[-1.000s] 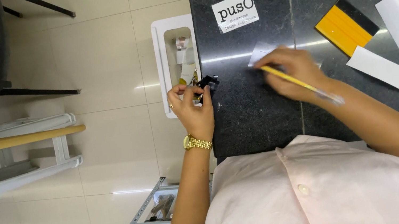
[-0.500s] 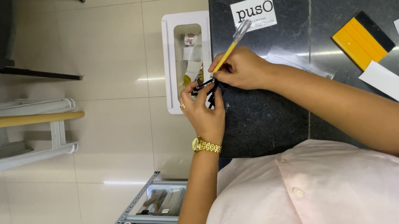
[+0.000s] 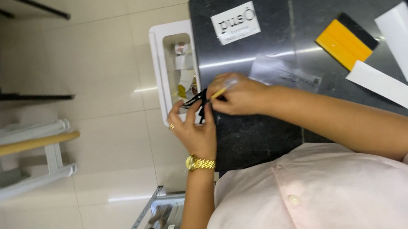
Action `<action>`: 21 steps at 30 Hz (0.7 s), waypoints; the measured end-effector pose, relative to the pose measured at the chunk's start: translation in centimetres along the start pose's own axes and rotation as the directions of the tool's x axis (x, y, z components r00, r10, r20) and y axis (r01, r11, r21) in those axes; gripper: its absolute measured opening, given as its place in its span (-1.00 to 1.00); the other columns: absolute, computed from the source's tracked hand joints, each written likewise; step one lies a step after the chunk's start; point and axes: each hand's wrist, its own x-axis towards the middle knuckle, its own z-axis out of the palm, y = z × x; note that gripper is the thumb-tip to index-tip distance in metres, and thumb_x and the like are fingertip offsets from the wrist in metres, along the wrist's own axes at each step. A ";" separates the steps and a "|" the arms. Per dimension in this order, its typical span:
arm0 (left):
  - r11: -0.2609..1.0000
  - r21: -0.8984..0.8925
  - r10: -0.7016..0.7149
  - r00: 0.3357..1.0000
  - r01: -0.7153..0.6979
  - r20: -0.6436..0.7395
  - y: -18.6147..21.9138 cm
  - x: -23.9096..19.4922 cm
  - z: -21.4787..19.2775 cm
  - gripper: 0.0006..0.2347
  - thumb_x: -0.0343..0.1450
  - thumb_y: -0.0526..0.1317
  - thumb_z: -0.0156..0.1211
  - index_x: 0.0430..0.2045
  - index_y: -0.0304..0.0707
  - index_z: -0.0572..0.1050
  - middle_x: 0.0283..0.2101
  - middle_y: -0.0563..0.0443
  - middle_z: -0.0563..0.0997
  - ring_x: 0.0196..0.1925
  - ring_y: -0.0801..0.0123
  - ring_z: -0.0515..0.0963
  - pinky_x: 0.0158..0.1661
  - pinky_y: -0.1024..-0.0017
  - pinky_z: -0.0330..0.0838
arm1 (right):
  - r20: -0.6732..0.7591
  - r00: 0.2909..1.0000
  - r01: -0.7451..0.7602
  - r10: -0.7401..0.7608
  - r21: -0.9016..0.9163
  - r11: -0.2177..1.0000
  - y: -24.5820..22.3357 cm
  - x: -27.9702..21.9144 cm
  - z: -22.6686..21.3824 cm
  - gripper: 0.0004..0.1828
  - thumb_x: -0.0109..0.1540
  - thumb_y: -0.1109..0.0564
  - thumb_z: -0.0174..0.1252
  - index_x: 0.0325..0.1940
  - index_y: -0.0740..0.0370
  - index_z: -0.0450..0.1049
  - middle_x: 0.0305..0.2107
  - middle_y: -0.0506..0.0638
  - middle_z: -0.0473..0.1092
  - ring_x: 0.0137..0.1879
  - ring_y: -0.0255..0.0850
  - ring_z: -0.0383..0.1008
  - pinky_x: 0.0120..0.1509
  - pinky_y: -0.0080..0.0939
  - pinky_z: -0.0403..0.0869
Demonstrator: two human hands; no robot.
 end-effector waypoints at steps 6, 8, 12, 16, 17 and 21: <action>0.967 0.187 0.158 0.984 -0.171 0.083 -1.1 -0.3 -0.1 -0.83 0.26 -0.15 0.51 -0.47 0.02 0.57 -0.02 -0.02 0.43 0.06 0.00 0.48 0.00 0.14 0.29 | -0.239 0.963 -0.072 0.120 0.202 0.977 -4.6 -6.4 -2.4 -0.92 0.21 0.17 0.24 -0.39 0.14 0.54 -0.53 0.08 0.51 -0.31 0.09 0.57 -0.15 0.02 0.54; 0.960 0.195 0.186 0.978 -0.202 0.097 -1.3 -0.3 -0.2 -0.81 0.25 -0.14 0.52 -0.55 -0.01 0.52 -0.03 -0.02 0.44 0.04 -0.01 0.47 0.01 0.11 0.28 | -0.323 0.910 -0.164 0.262 0.299 0.940 -3.9 -10.7 -3.0 -0.98 0.16 0.22 0.25 -0.34 0.18 0.58 -0.54 0.09 0.53 -0.33 0.00 0.56 -0.15 -0.02 0.52; 0.941 0.194 0.260 0.959 -0.278 0.113 -0.1 0.5 -1.1 -0.80 0.26 -0.20 0.50 -0.62 0.01 0.49 -0.08 0.00 0.49 -0.02 0.02 0.49 -0.02 0.11 0.29 | -0.562 0.538 -0.310 0.628 0.561 0.767 -0.8 -19.1 -3.6 -0.83 0.16 0.33 0.31 -0.15 0.31 0.62 -0.48 -0.03 0.55 -0.29 -0.35 0.52 -0.10 -0.37 0.49; 0.957 -0.037 0.290 0.933 -0.289 0.213 5.3 0.5 1.5 -0.91 0.32 -0.32 0.39 -0.44 -0.04 0.60 -0.18 0.03 0.54 -0.10 0.07 0.56 -0.11 0.21 0.34 | -0.666 0.381 -0.395 0.641 0.509 0.765 0.1 -23.6 -5.7 -0.82 0.20 0.37 0.37 -0.12 0.38 0.60 -0.45 0.05 0.55 -0.31 -0.36 0.53 -0.16 -0.39 0.48; 0.945 -0.163 0.322 0.898 -0.284 0.300 6.5 0.1 2.8 -0.85 0.32 -0.31 0.38 -0.29 -0.11 0.58 -0.17 -0.04 0.55 -0.09 0.03 0.56 -0.09 0.16 0.36 | -0.701 0.392 -0.429 0.596 0.434 0.792 0.3 -23.7 -5.9 -0.83 0.19 0.38 0.39 -0.14 0.35 0.62 -0.46 0.06 0.56 -0.34 -0.33 0.54 -0.21 -0.37 0.48; 0.915 -0.243 0.401 0.795 -0.322 0.455 11.7 -1.8 7.8 -0.50 0.27 -0.04 0.42 0.04 -0.24 0.44 -0.05 -0.12 0.54 0.04 0.04 0.50 0.07 0.07 0.23 | -0.761 0.424 -0.467 0.491 0.280 0.839 0.3 -22.6 -6.1 -0.83 0.15 0.38 0.39 -0.20 0.24 0.69 -0.50 0.02 0.58 -0.40 -0.27 0.57 -0.25 -0.37 0.50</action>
